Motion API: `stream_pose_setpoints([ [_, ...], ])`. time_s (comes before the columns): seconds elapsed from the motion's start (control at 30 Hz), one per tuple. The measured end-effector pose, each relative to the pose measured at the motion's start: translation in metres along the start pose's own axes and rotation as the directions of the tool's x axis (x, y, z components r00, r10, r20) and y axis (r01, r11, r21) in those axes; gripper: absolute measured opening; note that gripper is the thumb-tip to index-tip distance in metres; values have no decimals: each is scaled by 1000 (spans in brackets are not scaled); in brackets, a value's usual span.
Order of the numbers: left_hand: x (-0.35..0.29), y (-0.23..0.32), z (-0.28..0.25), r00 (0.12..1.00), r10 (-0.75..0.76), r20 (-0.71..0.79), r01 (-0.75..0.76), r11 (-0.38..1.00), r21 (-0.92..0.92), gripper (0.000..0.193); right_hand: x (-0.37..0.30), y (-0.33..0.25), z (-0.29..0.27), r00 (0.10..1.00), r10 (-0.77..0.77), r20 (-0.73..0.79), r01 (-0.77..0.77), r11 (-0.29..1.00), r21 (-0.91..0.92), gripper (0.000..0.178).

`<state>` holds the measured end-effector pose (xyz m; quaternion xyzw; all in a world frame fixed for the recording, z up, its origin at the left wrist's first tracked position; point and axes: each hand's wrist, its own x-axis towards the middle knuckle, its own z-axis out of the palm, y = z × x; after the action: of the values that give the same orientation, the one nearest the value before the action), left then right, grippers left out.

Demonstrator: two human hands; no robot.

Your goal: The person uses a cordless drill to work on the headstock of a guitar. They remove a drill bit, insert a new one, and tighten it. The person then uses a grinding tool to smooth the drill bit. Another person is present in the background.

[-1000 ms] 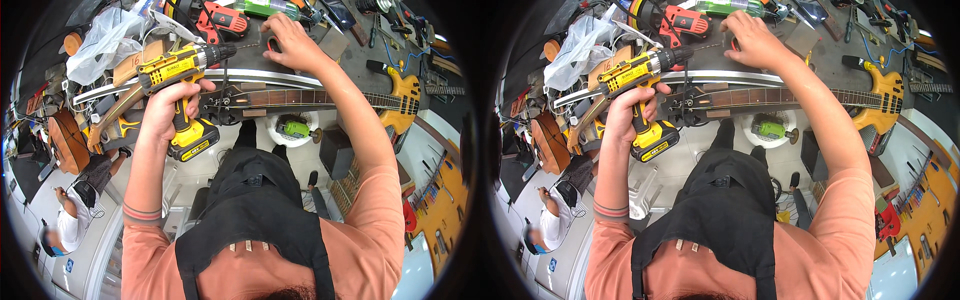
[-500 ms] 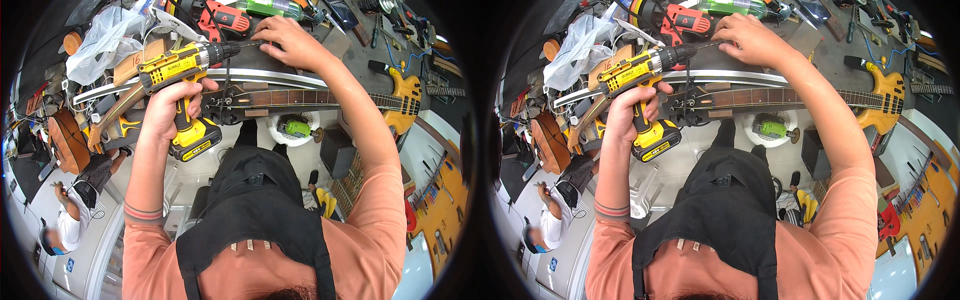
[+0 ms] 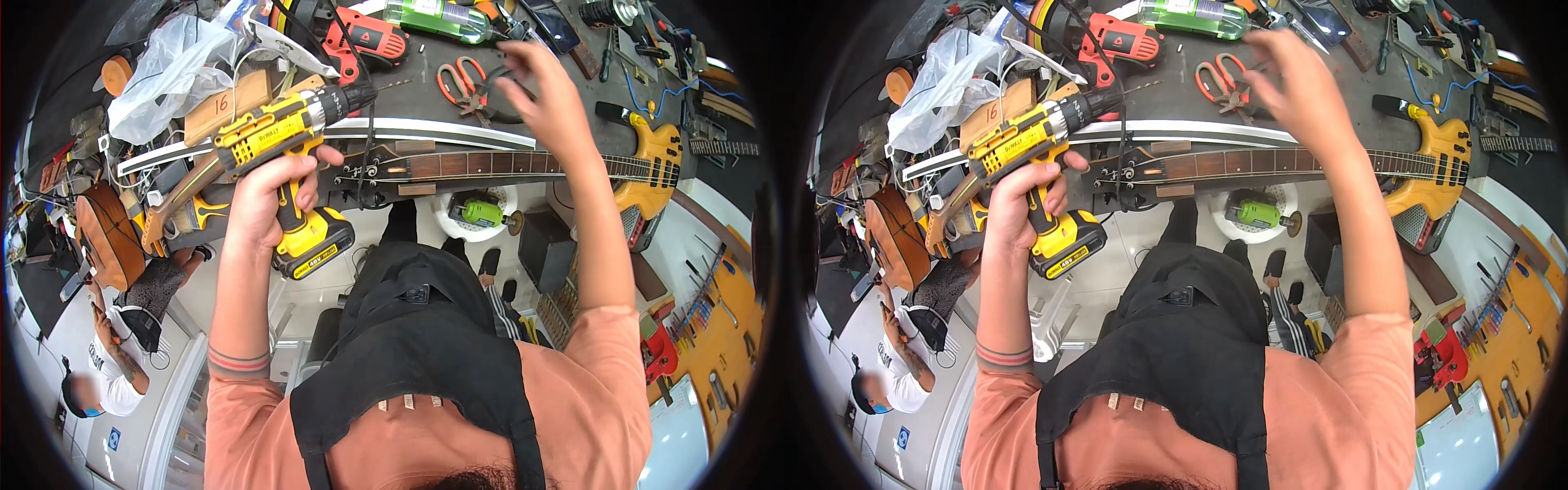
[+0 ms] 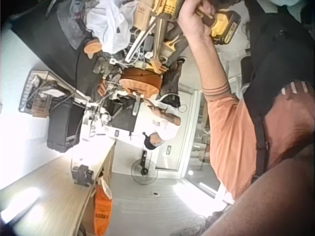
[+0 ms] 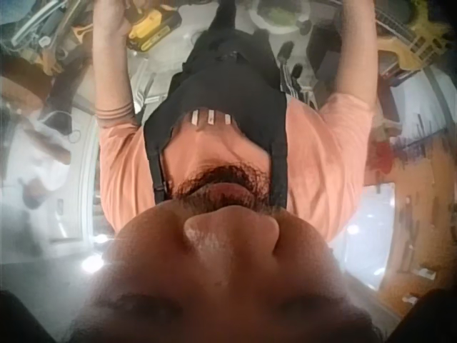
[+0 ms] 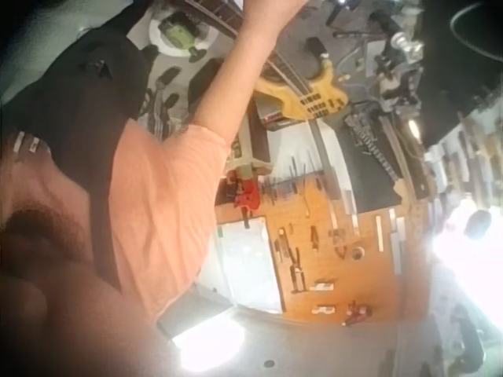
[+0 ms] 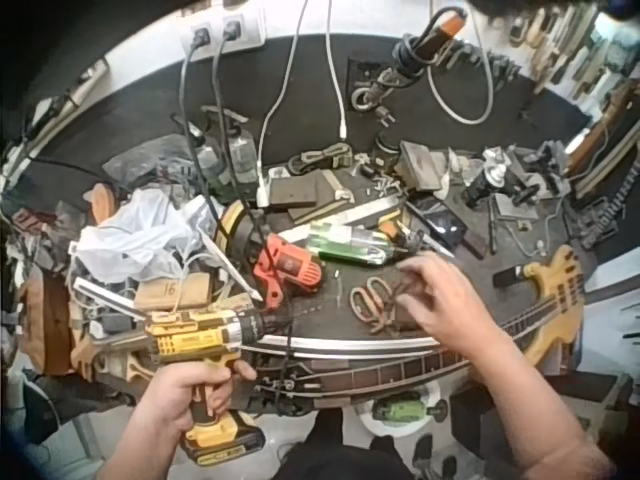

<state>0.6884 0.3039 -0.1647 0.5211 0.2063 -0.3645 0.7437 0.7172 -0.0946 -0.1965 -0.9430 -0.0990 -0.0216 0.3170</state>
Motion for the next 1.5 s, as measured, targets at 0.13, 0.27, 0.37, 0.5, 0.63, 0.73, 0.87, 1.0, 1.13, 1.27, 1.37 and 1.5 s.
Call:
stream_pose_setpoints([
  [0.13, -23, 1, 1, 999, 23, 23, -23, 1000, 17, 34, -60, -4, -29, 874, 466, -141, -422, 869, 259, 25],
  [0.27, -39, -4, 9, 991, 8, 133, -10, 1000, 10, 43, -142, -20, -38, 791, 611, -36, -551, 736, 393, 39],
  [0.37, -43, -5, 22, 962, -4, 275, -16, 997, 73, 42, -205, -37, -29, 790, 612, 37, -571, 714, 406, 32],
  [0.5, -53, -19, 64, 921, 3, 390, -43, 995, 95, 50, -261, -83, -24, 720, 666, 193, -644, 538, 545, 26],
  [0.63, -79, -22, 153, 850, 23, 526, -235, 910, 340, 85, -305, -112, -29, 731, 609, 309, -663, 525, 534, 23],
  [0.73, -93, -53, 202, 651, 127, 748, -543, 766, 343, 98, -346, -109, -32, 741, 553, 382, -660, 492, 568, 34],
  [0.87, -133, -92, 280, 568, -105, 816, -553, 686, 473, 120, -450, -84, 7, 717, 658, 232, -469, 208, 858, 92],
  [1.0, -161, -152, 355, 355, -234, 905, -724, 544, 425, 127, -569, -87, 38, 439, 846, 303, -561, -4, 827, 113],
  [1.13, -175, -234, 418, 257, -160, 953, -795, 526, 302, 121, -679, -112, 88, 254, 878, 406, -753, -84, 652, 119],
  [1.27, -192, -296, 474, 198, -130, 972, -891, 389, 233, 119, -770, -148, 161, 69, 881, 468, -704, -290, 648, 103],
  [1.37, -206, -332, 509, 142, -92, 986, -921, 354, 165, 117, -861, -164, 258, 172, 861, 479, -852, -114, 511, 71],
  [1.5, -239, -375, 541, 98, -109, 989, -946, 297, 127, 118, -920, -216, 299, 164, 782, 602, -919, -100, 381, 61],
])
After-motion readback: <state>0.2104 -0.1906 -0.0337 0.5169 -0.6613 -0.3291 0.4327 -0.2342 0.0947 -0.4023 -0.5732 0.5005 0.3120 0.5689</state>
